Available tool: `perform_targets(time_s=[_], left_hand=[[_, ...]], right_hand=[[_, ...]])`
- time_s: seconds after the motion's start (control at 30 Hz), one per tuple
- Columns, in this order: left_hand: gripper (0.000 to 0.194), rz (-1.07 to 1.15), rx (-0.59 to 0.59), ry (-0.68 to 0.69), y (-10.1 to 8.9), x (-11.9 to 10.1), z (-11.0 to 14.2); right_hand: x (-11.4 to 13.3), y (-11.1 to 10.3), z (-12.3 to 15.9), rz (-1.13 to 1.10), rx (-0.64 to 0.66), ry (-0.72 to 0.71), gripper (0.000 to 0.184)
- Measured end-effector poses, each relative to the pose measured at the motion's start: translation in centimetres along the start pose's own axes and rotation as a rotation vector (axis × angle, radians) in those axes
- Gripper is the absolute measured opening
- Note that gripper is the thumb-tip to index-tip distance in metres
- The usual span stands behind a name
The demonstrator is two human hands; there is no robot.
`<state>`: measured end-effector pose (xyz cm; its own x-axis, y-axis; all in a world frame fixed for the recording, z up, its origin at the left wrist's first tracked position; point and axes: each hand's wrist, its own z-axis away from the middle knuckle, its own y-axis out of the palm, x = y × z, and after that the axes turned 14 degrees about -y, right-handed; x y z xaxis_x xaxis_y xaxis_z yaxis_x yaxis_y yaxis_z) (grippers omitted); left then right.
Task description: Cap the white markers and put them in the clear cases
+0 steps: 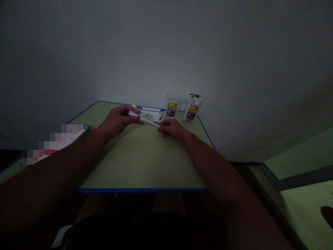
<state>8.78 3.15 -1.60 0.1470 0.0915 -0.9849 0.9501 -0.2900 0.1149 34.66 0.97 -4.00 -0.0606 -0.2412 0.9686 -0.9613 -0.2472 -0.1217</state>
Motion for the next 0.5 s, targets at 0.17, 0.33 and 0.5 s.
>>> perform_targets(time_s=[0.17, 0.33, 0.5], left_hand=[[0.034, -0.066, 0.003, -0.033, -0.03, -0.24, 0.22], [0.031, -0.137, -0.013, -0.063, 0.21, -0.56, 0.51], [0.027, -0.219, -0.023, -0.053, 0.31, -0.82, 0.7]], right_hand=[[0.21, 0.1, 0.01, -0.041, -0.009, 0.02, 0.019], [0.43, 0.21, 0.04, -0.051, -0.028, 0.043, 0.015], [0.39, 0.19, 0.02, -0.044, -0.031, 0.042, 0.015]])
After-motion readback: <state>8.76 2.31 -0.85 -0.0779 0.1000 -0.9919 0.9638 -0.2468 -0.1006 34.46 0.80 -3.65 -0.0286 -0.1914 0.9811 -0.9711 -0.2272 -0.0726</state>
